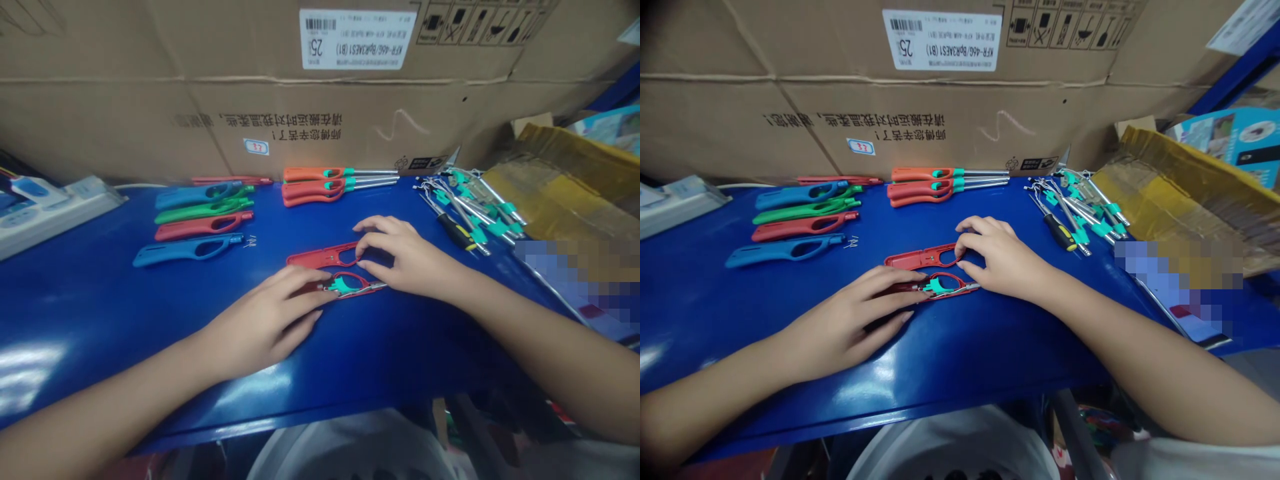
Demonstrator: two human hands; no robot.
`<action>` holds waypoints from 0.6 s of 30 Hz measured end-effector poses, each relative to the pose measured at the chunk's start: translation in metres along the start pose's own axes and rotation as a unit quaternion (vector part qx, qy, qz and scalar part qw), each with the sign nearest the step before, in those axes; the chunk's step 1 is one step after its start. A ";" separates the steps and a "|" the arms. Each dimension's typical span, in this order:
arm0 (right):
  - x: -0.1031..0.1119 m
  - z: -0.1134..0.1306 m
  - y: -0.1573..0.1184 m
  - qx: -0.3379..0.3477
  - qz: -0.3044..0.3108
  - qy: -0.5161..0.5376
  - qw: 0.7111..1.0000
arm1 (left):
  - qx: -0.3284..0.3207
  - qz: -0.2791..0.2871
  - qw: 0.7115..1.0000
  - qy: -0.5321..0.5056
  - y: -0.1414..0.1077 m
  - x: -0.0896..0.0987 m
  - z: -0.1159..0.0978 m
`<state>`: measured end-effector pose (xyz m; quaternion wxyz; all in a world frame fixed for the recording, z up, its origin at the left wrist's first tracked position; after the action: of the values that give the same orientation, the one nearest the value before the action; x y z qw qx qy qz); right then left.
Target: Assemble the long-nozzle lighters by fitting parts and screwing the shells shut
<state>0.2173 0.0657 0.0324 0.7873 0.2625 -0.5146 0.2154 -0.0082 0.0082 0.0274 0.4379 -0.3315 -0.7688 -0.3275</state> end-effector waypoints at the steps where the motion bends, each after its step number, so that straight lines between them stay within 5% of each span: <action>1: 0.000 -0.001 0.001 -0.002 0.002 0.012 1.000 | -0.001 -0.010 1.000 0.000 0.000 0.003 0.000; 5: 0.006 0.000 0.002 -0.019 -0.050 0.080 0.995 | -0.001 -0.083 0.996 0.029 0.001 0.017 0.002; 9: 0.007 0.000 0.000 -0.134 -0.095 0.256 0.953 | 0.021 -0.128 0.983 0.128 0.001 0.031 0.008; 13: 0.003 0.007 0.000 -0.173 -0.043 0.408 0.895 | 0.017 -0.120 0.974 0.192 -0.001 0.037 0.010; 18: 0.005 0.013 0.001 -0.179 0.023 0.467 0.866 | -0.053 -0.111 0.980 0.155 -0.005 0.036 0.008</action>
<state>0.2094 0.0579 0.0413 0.9639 -0.0257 -0.1227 0.2348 -0.0306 0.0200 0.0550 0.4945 -0.2124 -0.7049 -0.4620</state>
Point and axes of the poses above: each hand's wrist, its own y-axis towards the middle knuckle, its own x-axis out of the back of the hand, z = x × y, the point moved 4 cm from there along y, towards the middle knuckle, and after that the axes turned 2 degrees about z, right-handed, at the moved point
